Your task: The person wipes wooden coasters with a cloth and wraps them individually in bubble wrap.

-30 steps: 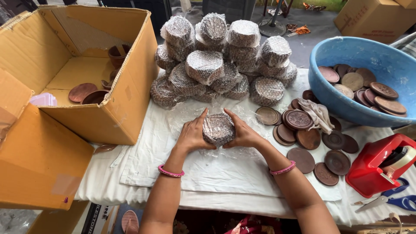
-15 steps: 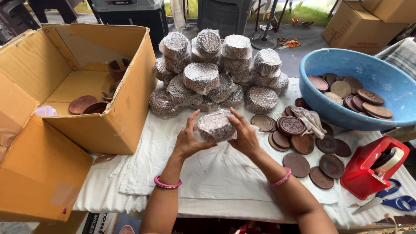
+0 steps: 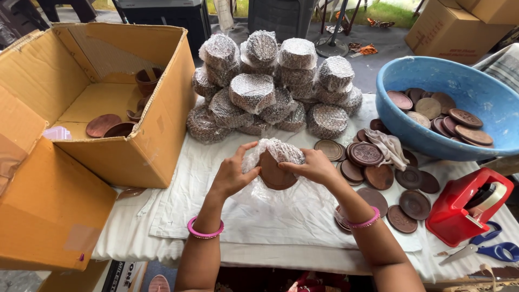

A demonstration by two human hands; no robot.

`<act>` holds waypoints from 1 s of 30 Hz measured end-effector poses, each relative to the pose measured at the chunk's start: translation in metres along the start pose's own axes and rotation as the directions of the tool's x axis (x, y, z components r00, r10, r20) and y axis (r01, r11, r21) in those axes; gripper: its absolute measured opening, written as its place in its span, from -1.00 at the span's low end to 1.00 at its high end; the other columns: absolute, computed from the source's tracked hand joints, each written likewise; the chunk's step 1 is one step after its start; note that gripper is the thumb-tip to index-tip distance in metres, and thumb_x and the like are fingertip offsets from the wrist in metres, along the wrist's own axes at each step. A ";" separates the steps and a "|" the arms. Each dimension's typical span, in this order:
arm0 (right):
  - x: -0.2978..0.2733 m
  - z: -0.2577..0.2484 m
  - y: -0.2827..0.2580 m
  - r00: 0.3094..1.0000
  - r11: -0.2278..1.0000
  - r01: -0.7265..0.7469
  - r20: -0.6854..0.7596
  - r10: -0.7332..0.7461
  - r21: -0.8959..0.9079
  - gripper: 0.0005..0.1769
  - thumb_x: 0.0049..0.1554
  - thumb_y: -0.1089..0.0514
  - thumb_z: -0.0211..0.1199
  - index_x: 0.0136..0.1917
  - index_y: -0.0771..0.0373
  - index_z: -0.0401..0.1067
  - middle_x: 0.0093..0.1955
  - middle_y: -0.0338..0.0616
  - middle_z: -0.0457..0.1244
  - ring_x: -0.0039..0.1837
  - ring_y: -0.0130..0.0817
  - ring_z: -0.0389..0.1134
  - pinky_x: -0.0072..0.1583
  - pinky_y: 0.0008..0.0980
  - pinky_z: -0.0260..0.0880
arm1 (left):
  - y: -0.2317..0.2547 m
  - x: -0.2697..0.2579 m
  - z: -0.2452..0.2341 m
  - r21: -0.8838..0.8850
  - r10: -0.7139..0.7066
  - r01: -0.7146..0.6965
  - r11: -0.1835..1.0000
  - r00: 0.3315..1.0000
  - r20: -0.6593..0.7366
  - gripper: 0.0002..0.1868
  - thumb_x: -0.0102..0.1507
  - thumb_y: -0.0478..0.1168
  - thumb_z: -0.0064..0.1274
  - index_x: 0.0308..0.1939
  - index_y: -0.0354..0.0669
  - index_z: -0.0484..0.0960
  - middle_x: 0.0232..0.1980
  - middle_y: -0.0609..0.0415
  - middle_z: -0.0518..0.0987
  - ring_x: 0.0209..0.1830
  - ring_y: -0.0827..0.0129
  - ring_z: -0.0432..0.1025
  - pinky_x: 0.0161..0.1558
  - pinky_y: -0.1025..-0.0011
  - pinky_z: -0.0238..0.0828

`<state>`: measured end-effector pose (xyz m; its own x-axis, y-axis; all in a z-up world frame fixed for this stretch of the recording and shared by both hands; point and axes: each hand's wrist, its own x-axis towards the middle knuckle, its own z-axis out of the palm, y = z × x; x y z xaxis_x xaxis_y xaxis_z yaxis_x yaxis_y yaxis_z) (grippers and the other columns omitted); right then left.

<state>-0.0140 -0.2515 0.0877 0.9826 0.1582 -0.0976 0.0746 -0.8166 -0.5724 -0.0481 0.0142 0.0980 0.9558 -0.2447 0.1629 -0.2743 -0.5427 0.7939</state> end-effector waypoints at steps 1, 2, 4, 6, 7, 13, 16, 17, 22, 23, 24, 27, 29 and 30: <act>0.007 0.009 0.004 1.000 1.000 0.002 0.002 -0.002 0.002 -0.09 -0.14 -0.50 0.39 0.08 0.36 0.59 -0.18 0.09 0.48 -0.15 -0.20 0.55 -0.05 -0.20 0.54 | -0.013 0.003 0.009 0.002 -0.002 0.002 1.000 1.000 -0.001 -0.24 0.13 -0.12 0.22 0.42 0.00 0.36 -0.28 -0.22 0.72 -0.38 0.11 0.66 -0.19 0.19 0.60; 0.014 0.018 0.008 0.999 0.998 -0.029 0.033 0.031 -0.052 -0.06 -0.15 -0.51 0.41 0.09 0.40 0.56 -0.17 0.12 0.47 -0.15 -0.16 0.55 -0.05 -0.19 0.55 | -0.025 0.006 0.018 0.176 0.018 -0.010 0.984 0.999 -0.044 -0.35 0.17 -0.12 0.18 0.35 -0.01 0.45 -0.40 -0.18 0.68 -0.41 0.10 0.64 -0.20 0.19 0.59; 0.021 0.029 0.013 0.996 0.993 -0.062 0.057 0.068 -0.104 -0.02 -0.16 -0.52 0.42 0.11 0.43 0.52 -0.16 0.14 0.45 -0.14 -0.11 0.55 -0.06 -0.18 0.57 | -0.049 0.012 0.033 0.347 0.050 -0.020 0.938 0.996 -0.078 -0.46 0.21 -0.12 0.14 0.29 -0.03 0.54 -0.52 -0.14 0.64 -0.45 0.09 0.62 -0.21 0.19 0.59; 0.020 0.035 0.016 0.997 0.990 -0.063 0.034 0.068 -0.129 -0.02 -0.07 -0.54 0.38 0.15 0.41 0.52 -0.04 0.18 0.45 0.03 -0.07 0.51 0.10 -0.14 0.50 | -0.071 0.016 0.048 0.514 0.199 -0.052 0.856 0.951 -0.236 -0.59 0.21 -0.06 0.17 0.12 -0.03 0.65 -0.44 -0.08 0.66 -0.42 0.11 0.63 -0.28 0.19 0.60; 0.021 0.037 0.021 0.997 0.990 -0.065 0.035 0.070 -0.128 -0.02 -0.07 -0.54 0.38 0.15 0.41 0.52 -0.04 0.18 0.45 0.03 -0.07 0.51 0.10 -0.14 0.50 | -0.061 0.014 0.040 0.513 0.198 -0.052 0.857 0.952 -0.233 -0.59 0.21 -0.06 0.17 0.12 -0.03 0.65 -0.44 -0.08 0.66 -0.42 0.11 0.63 -0.28 0.19 0.60; 0.019 0.016 0.029 0.985 0.957 0.140 -0.061 -0.160 -0.252 -0.11 -0.05 -0.29 0.45 0.41 0.13 0.30 0.24 0.09 0.32 0.24 0.00 0.38 0.23 -0.10 0.38 | -0.050 0.016 0.013 0.263 -0.089 0.141 0.954 0.976 -0.199 -0.37 0.17 0.20 0.35 0.14 -0.10 0.60 -0.22 -0.19 0.71 -0.27 0.18 0.60 -0.22 0.24 0.57; 0.015 -0.006 0.026 0.963 0.950 0.268 0.052 -0.263 -0.161 0.07 -0.19 -0.14 0.65 0.47 0.17 0.26 0.32 0.12 0.27 0.34 0.05 0.30 0.24 -0.08 0.31 | -0.064 0.018 0.016 -0.469 -0.172 0.127 0.874 0.984 -0.055 -0.27 0.12 -0.11 0.37 0.34 -0.08 0.44 0.12 -0.17 0.56 -0.25 0.28 0.57 -0.29 0.36 0.58; 0.016 -0.009 0.030 0.994 0.990 0.110 0.034 -0.108 -0.087 -0.21 -0.04 -0.04 0.48 0.43 0.12 0.35 0.32 0.05 0.33 0.30 -0.05 0.39 0.25 -0.13 0.41 | -0.068 0.018 0.019 -0.625 -0.111 0.086 0.776 0.994 -0.001 -0.25 0.15 -0.18 0.36 0.39 -0.12 0.40 0.15 -0.16 0.55 -0.14 0.35 0.57 -0.18 0.41 0.62; 0.028 -0.008 0.051 0.923 0.987 0.154 -0.362 -0.129 0.039 -0.68 0.26 0.18 0.25 0.28 0.11 0.49 0.36 -0.14 0.40 0.29 -0.29 0.47 0.33 -0.31 0.53 | -0.061 0.017 0.018 -0.813 -0.050 0.091 0.575 0.996 0.076 -0.20 0.18 -0.18 0.31 0.46 -0.14 0.28 0.14 -0.10 0.53 0.04 0.43 0.52 -0.10 0.44 0.67; 0.022 -0.015 0.039 0.739 0.935 0.184 -0.584 -0.336 -0.305 -0.59 0.08 0.23 0.29 0.23 0.19 0.49 0.29 0.08 0.38 0.22 -0.13 0.45 0.23 -0.23 0.50 | -0.059 0.017 0.017 -0.888 -0.079 0.112 0.445 0.993 0.085 -0.23 0.23 -0.12 0.26 0.47 -0.15 0.28 0.13 -0.09 0.53 -0.01 0.41 0.52 -0.16 0.43 0.65; 0.016 -0.022 0.027 0.487 0.785 0.099 -0.658 -0.574 -0.611 -0.49 -0.10 0.29 0.32 0.18 0.27 0.49 0.22 0.29 0.36 0.15 0.04 0.42 0.13 -0.15 0.47 | -0.056 0.017 0.015 -0.944 -0.105 0.126 0.305 0.990 0.098 -0.25 0.27 -0.06 0.21 0.47 -0.15 0.28 0.11 -0.08 0.53 -0.06 0.39 0.52 -0.21 0.42 0.63; 0.004 -0.026 0.002 0.380 0.704 0.131 -0.621 -0.686 -0.698 -0.56 -0.18 0.40 0.14 0.01 0.26 0.51 0.11 0.24 0.39 0.08 0.02 0.45 0.10 -0.15 0.50 | -0.039 0.016 0.005 -0.945 -0.199 0.153 0.288 0.975 0.098 -0.25 0.22 0.15 0.02 0.42 -0.03 0.26 0.11 -0.18 0.60 -0.11 0.31 0.63 -0.25 0.46 0.68; 0.033 0.013 0.053 0.507 0.753 0.337 -0.565 -0.651 -0.565 -0.68 0.03 0.44 0.14 0.04 0.25 0.51 0.15 0.08 0.38 0.15 -0.11 0.44 0.18 -0.23 0.52 | -0.061 0.020 0.011 -0.870 -0.205 0.135 0.475 0.978 0.040 -0.26 0.26 0.13 0.06 0.45 -0.03 0.28 0.20 -0.09 0.53 -0.01 0.45 0.57 -0.27 0.45 0.68; 0.047 0.033 0.078 0.616 0.777 0.504 -0.473 -0.630 -0.378 -0.76 0.24 0.49 0.15 0.07 0.25 0.50 0.18 -0.07 0.37 0.22 -0.24 0.44 0.26 -0.31 0.55 | -0.072 0.022 0.014 -0.758 -0.200 0.116 0.642 0.980 -0.019 -0.27 0.29 0.10 0.10 0.48 -0.02 0.30 0.30 0.00 0.46 0.09 0.59 0.51 -0.29 0.44 0.67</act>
<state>0.0328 -0.2892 0.0113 0.6388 0.3489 0.6857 0.6172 -0.7645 -0.1861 -0.0088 0.0366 0.0357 0.9932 -0.1158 0.0119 0.0154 0.2323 0.9725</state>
